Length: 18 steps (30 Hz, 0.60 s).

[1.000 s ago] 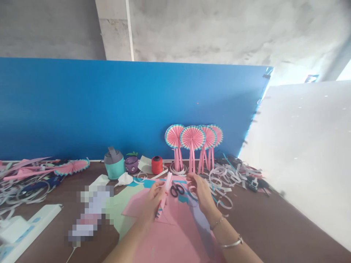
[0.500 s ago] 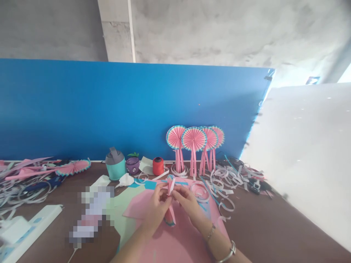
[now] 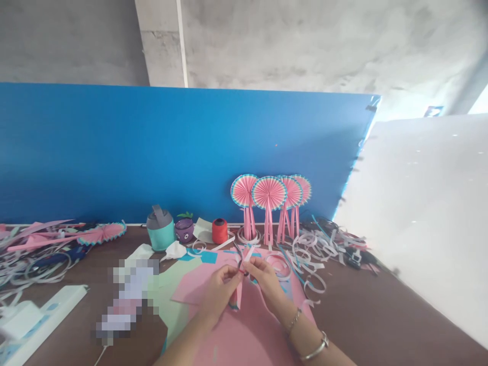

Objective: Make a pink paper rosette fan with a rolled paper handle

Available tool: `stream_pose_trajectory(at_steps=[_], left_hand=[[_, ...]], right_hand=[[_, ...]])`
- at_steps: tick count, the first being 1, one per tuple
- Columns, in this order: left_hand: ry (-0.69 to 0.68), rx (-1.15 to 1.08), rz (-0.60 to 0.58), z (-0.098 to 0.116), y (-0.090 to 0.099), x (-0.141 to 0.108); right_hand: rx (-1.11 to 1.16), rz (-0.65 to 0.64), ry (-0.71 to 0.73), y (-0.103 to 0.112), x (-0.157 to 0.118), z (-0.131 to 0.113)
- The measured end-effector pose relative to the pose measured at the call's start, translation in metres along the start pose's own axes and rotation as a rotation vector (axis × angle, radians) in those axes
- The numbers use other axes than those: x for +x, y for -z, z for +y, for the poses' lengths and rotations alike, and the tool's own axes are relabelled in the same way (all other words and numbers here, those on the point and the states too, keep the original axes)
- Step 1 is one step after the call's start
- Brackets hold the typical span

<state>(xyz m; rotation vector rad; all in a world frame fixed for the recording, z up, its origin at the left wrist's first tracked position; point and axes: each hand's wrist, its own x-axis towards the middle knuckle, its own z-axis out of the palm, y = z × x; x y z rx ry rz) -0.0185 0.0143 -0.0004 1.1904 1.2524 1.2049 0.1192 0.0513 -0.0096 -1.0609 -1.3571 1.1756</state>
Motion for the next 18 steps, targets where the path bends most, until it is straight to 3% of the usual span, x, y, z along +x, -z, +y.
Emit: stream_pose_trajectory(at_steps=[2, 4, 7, 9, 18], left_hand=[[0.004, 0.032, 0.016, -0.001, 0.002, 0.003], [-0.047, 0.055, 0.071, -0.002, 0.004, 0.005], [-0.147, 0.091, 0.133, -0.002, 0.005, 0.006], [-0.184, 0.111, 0.15, -0.002, 0.005, 0.005], [-0.273, 0.277, 0.172, -0.006, 0.002, 0.002]], right_hand=[[-0.124, 0.112, 0.044, 0.001, -0.001, -0.002], [-0.27, 0.199, 0.176, 0.001, -0.005, -0.005], [-0.502, 0.16, 0.47, 0.0, -0.012, -0.009], [-0.602, 0.1, 0.578, -0.002, -0.015, -0.009], [-0.746, 0.05, 0.56, -0.001, -0.013, -0.005]])
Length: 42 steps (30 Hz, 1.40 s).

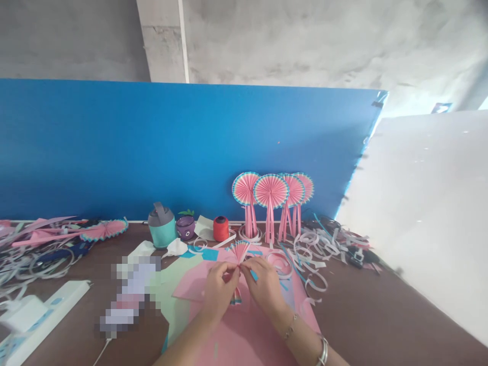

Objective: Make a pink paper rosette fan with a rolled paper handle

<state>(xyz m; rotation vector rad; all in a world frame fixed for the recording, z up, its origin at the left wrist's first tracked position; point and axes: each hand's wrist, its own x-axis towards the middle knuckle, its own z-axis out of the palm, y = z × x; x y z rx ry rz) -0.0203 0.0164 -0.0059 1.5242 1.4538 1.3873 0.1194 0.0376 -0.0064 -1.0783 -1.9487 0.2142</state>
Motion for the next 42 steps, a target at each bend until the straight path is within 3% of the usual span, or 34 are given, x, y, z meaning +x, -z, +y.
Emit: stream_pose_trajectory(at_steps=[4, 11, 21, 30, 36, 42], left_hand=[[-0.095, 0.128, 0.063, -0.0004, 0.0009, -0.0006], [-0.212, 0.203, 0.074, -0.0024, 0.002, -0.0007], [-0.348, 0.461, -0.003, 0.0012, 0.0059, -0.0032], [-0.448, 0.526, -0.036, 0.0006, 0.0059, -0.0031], [-0.435, 0.511, -0.05, 0.0018, 0.0058, -0.0048], [-0.409, 0.495, -0.037, -0.0015, 0.0056, -0.0032]], right_hand=[[-0.016, -0.004, -0.015, 0.001, -0.0004, -0.0002], [-0.029, 0.005, 0.045, 0.0001, -0.0007, 0.0018], [-0.122, -0.024, 0.143, -0.0005, -0.0011, 0.0042], [-0.124, 0.03, 0.164, -0.0005, -0.0006, 0.002], [-0.078, 0.067, 0.17, 0.0005, 0.0003, -0.0001], [-0.066, 0.0, 0.138, 0.0042, 0.0009, 0.0015]])
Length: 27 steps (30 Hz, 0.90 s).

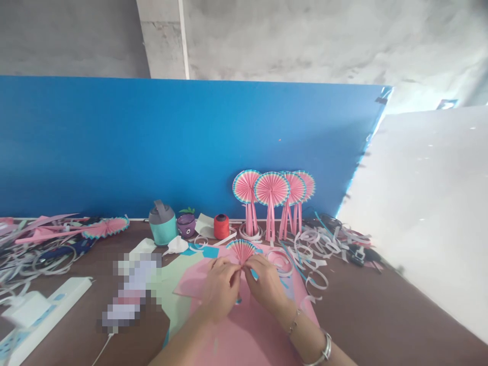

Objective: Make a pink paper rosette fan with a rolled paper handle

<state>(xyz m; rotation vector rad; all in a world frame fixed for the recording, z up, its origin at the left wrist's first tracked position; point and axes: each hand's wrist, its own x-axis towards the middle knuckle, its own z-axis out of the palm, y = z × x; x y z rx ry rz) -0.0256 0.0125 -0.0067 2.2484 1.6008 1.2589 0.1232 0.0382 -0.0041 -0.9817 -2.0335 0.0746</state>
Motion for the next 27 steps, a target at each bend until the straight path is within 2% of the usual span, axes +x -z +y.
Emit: stream_pose_trajectory(at_steps=[5, 14, 19, 22, 24, 27], left_hand=[[0.028, -0.019, 0.006, -0.0024, -0.0018, -0.0003], [-0.003, -0.022, 0.007, 0.0031, 0.0001, -0.0017], [0.11, -0.137, 0.022, 0.0053, 0.0022, -0.0002], [0.207, -0.229, 0.0, 0.0034, 0.0007, 0.0008], [0.26, -0.281, -0.014, 0.0009, -0.001, 0.0015], [0.294, -0.325, -0.019, -0.0033, -0.0032, 0.0026]], right_hand=[[-0.002, -0.032, 0.004, 0.0006, 0.0009, 0.0011], [-0.016, 0.074, 0.053, -0.0013, 0.0, -0.0005], [0.131, 0.076, 0.025, 0.0021, 0.0019, 0.0015], [0.233, 0.06, -0.066, 0.0023, 0.0024, 0.0044], [0.262, 0.043, -0.115, 0.0027, 0.0026, 0.0056], [0.253, -0.012, -0.115, 0.0054, 0.0032, 0.0046]])
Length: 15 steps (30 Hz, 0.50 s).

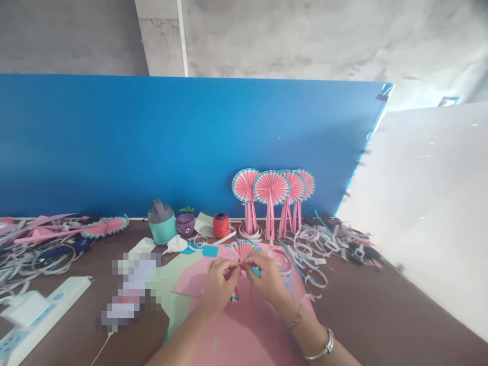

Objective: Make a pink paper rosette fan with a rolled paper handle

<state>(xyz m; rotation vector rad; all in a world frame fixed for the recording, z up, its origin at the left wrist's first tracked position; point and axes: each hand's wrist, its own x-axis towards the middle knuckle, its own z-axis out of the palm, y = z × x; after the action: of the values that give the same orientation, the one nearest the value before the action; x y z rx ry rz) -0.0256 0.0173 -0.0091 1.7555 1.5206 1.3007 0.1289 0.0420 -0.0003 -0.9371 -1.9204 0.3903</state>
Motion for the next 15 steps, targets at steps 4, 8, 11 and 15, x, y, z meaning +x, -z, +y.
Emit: stream_pose_trajectory(at_steps=[4, 8, 11, 15], left_hand=[[0.004, -0.012, 0.0, -0.0013, -0.0001, 0.0013], [-0.021, 0.009, 0.009, 0.0024, -0.0012, -0.001], [-0.046, 0.046, 0.032, 0.0043, -0.0023, -0.003], [-0.052, 0.069, 0.023, 0.0044, -0.0024, -0.0035]], right_hand=[[-0.098, -0.021, 0.015, 0.0025, 0.0003, -0.0051], [-0.275, -0.016, 0.07, 0.0003, -0.0014, -0.0074], [-0.39, -0.008, 0.127, -0.0029, -0.0034, -0.0078], [-0.416, 0.017, 0.153, -0.0049, -0.0041, -0.0091]])
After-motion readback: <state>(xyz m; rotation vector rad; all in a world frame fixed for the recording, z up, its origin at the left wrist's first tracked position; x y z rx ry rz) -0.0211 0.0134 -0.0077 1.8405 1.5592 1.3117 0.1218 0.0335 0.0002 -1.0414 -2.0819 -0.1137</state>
